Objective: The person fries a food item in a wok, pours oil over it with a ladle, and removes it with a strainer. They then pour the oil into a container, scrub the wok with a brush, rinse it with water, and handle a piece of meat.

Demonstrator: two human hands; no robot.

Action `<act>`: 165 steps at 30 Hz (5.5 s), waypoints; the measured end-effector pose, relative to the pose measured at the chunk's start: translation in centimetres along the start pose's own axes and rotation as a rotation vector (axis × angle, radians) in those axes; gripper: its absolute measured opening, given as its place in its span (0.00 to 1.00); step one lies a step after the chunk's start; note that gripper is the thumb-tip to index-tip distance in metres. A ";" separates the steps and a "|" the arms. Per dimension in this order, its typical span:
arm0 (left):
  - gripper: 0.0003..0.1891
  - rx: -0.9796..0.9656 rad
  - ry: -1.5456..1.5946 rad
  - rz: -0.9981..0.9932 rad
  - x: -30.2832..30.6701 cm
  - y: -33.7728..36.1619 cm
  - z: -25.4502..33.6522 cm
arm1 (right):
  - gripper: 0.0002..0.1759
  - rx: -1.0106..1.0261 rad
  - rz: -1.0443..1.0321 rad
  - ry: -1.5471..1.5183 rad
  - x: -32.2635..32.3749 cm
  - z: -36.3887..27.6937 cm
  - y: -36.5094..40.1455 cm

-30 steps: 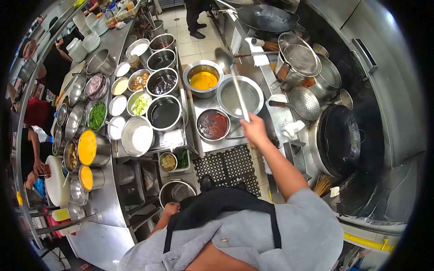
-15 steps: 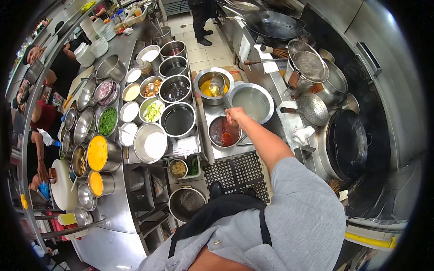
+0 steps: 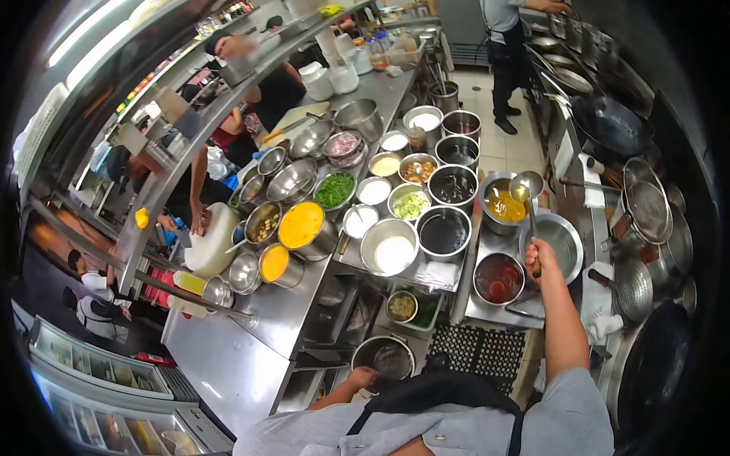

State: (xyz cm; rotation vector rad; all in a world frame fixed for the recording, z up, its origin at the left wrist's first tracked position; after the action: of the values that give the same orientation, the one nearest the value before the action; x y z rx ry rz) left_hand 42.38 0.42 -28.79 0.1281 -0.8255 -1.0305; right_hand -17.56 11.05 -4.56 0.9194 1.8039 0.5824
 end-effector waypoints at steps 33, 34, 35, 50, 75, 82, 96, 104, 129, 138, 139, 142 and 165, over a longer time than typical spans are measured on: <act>0.09 -0.396 -0.662 -0.344 -0.2 4.5 0.6 | 0.14 0.056 0.310 0.327 2.1 0.7 -1.5; 0.10 -0.360 -0.666 -0.388 -0.6 5.0 0.4 | 0.14 0.066 0.333 0.356 2.3 0.7 -1.5; 0.08 0.160 -0.124 -0.259 -0.6 5.2 -1.9 | 0.15 0.076 0.353 0.383 2.4 0.6 -1.5; 0.14 -0.039 -0.495 -0.274 -2.1 4.1 -3.1 | 0.16 0.181 0.527 0.637 2.9 0.7 -2.5; 0.13 -0.090 -0.572 -0.389 -1.3 5.5 -0.8 | 0.10 0.223 0.475 0.505 3.2 0.5 -2.7; 0.12 -0.134 -0.582 -0.362 -1.5 5.2 -1.4 | 0.12 0.187 0.479 0.598 3.0 0.6 -2.1; 0.10 0.030 -0.346 -0.289 -1.3 5.3 -1.0 | 0.11 0.199 0.477 0.676 2.1 0.5 -1.8; 0.12 -0.027 -0.455 -0.365 -1.8 5.0 -1.3 | 0.10 0.208 0.499 0.673 1.6 0.8 -1.2; 0.11 -0.038 -0.395 -0.305 -2.1 5.4 -1.4 | 0.13 0.265 0.501 0.687 0.6 1.2 -2.0; 0.09 -0.205 -0.608 -0.296 -3.1 5.5 -1.8 | 0.12 0.242 0.490 0.725 0.1 1.3 -1.4; 0.09 -0.181 -0.594 -0.296 -3.3 5.4 -2.2 | 0.12 0.242 0.490 0.725 0.3 1.2 -1.7; 0.09 -0.189 -0.608 -0.307 -3.1 5.5 -1.7 | 0.10 0.269 0.481 0.642 0.8 1.0 -2.2; 0.08 -0.233 -0.574 -0.245 -1.9 5.6 -0.5 | 0.11 0.258 0.486 0.615 0.5 1.4 -1.2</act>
State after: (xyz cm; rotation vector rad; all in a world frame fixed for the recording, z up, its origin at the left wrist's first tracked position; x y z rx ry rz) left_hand 46.24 4.84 -27.62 -0.2862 -1.2176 -1.4161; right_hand -16.83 10.71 -6.28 1.4941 2.2421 1.0395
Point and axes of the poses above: each hand's wrist, its own y-axis away from the middle knuckle, its own x-axis out of the back of the hand, z = x × y, the point moved 6 cm from there along -y, towards the middle knuckle, and after that the axes turned 13 degrees about -x, right-handed, at the moved point
